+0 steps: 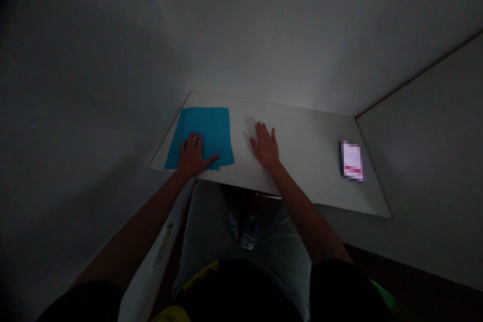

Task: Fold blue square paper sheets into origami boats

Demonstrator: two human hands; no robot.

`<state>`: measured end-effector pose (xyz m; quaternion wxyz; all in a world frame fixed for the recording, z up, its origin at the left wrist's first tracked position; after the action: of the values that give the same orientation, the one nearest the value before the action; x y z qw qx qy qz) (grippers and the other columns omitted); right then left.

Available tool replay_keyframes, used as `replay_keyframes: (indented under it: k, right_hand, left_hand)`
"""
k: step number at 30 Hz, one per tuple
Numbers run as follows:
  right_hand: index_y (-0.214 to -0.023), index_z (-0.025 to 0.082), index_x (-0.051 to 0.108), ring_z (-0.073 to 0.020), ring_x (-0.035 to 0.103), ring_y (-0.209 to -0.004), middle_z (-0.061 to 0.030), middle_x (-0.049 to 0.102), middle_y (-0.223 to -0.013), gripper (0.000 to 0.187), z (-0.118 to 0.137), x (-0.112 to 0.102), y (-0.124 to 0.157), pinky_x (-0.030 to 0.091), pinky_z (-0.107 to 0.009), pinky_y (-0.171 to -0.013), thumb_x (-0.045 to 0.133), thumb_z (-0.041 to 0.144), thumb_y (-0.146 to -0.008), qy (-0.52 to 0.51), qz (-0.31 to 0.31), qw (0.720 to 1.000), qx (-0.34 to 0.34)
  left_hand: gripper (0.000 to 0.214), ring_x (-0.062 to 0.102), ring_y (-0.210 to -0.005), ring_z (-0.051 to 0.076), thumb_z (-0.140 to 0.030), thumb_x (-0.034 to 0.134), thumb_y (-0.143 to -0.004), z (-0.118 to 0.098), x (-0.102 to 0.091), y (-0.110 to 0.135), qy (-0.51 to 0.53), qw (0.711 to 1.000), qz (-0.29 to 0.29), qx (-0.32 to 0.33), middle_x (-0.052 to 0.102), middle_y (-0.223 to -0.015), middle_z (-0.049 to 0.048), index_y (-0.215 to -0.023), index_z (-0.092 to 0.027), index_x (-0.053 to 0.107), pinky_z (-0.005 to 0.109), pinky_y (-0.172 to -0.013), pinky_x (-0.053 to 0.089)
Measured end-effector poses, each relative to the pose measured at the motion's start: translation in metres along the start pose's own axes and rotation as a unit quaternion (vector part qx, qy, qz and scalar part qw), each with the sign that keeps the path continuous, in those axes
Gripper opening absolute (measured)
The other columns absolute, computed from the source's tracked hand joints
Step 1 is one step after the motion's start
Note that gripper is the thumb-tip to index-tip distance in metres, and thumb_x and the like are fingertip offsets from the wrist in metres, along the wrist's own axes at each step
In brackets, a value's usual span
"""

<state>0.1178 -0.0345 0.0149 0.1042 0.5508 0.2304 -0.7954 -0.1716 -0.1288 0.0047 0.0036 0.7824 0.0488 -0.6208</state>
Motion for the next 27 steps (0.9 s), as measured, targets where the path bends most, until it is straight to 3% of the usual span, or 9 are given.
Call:
replay_keyframes:
  k: [4,7,10,14,20,24,27]
  right_hand:
    - [-0.175,0.012,0.025,-0.0339,0.031,-0.169,-0.0206,0.041,-0.177,0.078,-0.05,-0.036,0.113,0.018,-0.067,-0.138,0.024,0.061,-0.114,0.011,-0.037,0.997,0.074]
    - [-0.174,0.012,0.03,-0.035,0.036,-0.166,-0.0221,0.045,-0.174,0.08,-0.075,-0.051,0.151,0.022,-0.067,-0.137,0.026,0.064,-0.113,0.012,-0.067,0.991,0.114]
    - [-0.171,0.01,0.035,-0.0348,0.042,-0.164,-0.0236,0.049,-0.17,0.08,-0.082,-0.056,0.157,0.027,-0.064,-0.136,0.025,0.065,-0.113,-0.003,-0.08,0.987,0.138]
    - [-0.169,0.011,0.04,-0.0358,0.046,-0.161,-0.0243,0.053,-0.167,0.08,-0.076,-0.056,0.151,0.031,-0.064,-0.135,0.026,0.066,-0.113,-0.02,-0.079,0.988,0.131]
    - [-0.166,0.014,0.046,-0.0366,0.051,-0.156,-0.0224,0.057,-0.164,0.079,-0.074,-0.06,0.153,0.037,-0.062,-0.131,0.026,0.068,-0.112,-0.035,-0.084,0.987,0.136]
    - [-0.164,0.016,0.049,-0.0364,0.053,-0.153,-0.0216,0.058,-0.163,0.078,-0.073,-0.061,0.152,0.042,-0.059,-0.127,0.026,0.068,-0.112,-0.043,-0.076,0.987,0.132]
    - [-0.161,0.012,0.052,-0.0362,0.055,-0.151,-0.023,0.059,-0.161,0.077,-0.073,-0.061,0.152,0.043,-0.057,-0.127,0.026,0.066,-0.113,-0.042,-0.077,0.986,0.138]
  left_hand:
    - [0.127,0.011,-0.172,0.044,-0.089,0.062,-0.086,0.002,-0.003,0.0,-0.015,1.0,0.018,0.014,0.016,-0.183,0.0289,-0.175,-0.005,0.024,0.063,-0.137,0.013]
    - [0.128,0.017,-0.171,0.044,-0.085,0.073,-0.08,0.0,-0.012,0.003,-0.017,0.997,0.03,0.071,0.022,-0.182,0.0265,-0.174,-0.009,0.029,0.061,-0.137,0.018]
    - [0.102,0.038,-0.165,0.038,-0.073,0.073,-0.088,-0.006,-0.023,0.006,0.005,0.989,0.06,0.137,0.042,-0.176,0.0194,-0.168,-0.016,0.045,0.053,-0.136,0.028]
    - [0.07,0.055,-0.152,0.035,-0.061,0.063,-0.097,-0.012,-0.035,0.009,0.02,0.983,0.092,0.16,0.059,-0.164,0.0155,-0.154,-0.02,0.062,0.051,-0.13,0.041]
    - [0.069,0.059,-0.148,0.037,-0.058,0.064,-0.094,-0.015,-0.042,0.012,0.004,0.973,0.123,0.194,0.061,-0.162,0.0143,-0.154,-0.025,0.063,0.052,-0.122,0.05]
    - [0.061,0.069,-0.131,0.039,-0.047,0.059,-0.094,-0.022,-0.042,0.008,-0.039,0.96,0.172,0.219,0.069,-0.151,0.0152,-0.151,-0.025,0.066,0.05,-0.108,0.057]
    - [0.052,0.073,-0.121,0.038,-0.041,0.055,-0.096,-0.029,-0.047,0.001,-0.039,0.963,0.17,0.203,0.075,-0.141,0.0156,-0.142,-0.026,0.073,0.05,-0.101,0.058]
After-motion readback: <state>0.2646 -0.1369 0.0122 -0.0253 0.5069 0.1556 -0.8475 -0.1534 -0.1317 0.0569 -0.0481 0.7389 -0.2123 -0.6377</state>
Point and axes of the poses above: each hand's wrist, its own y-axis away from the middle knuckle, its own x-axis out of the palm, z = x × y, the point moved 6 cm from there along -y, towards the middle knuckle
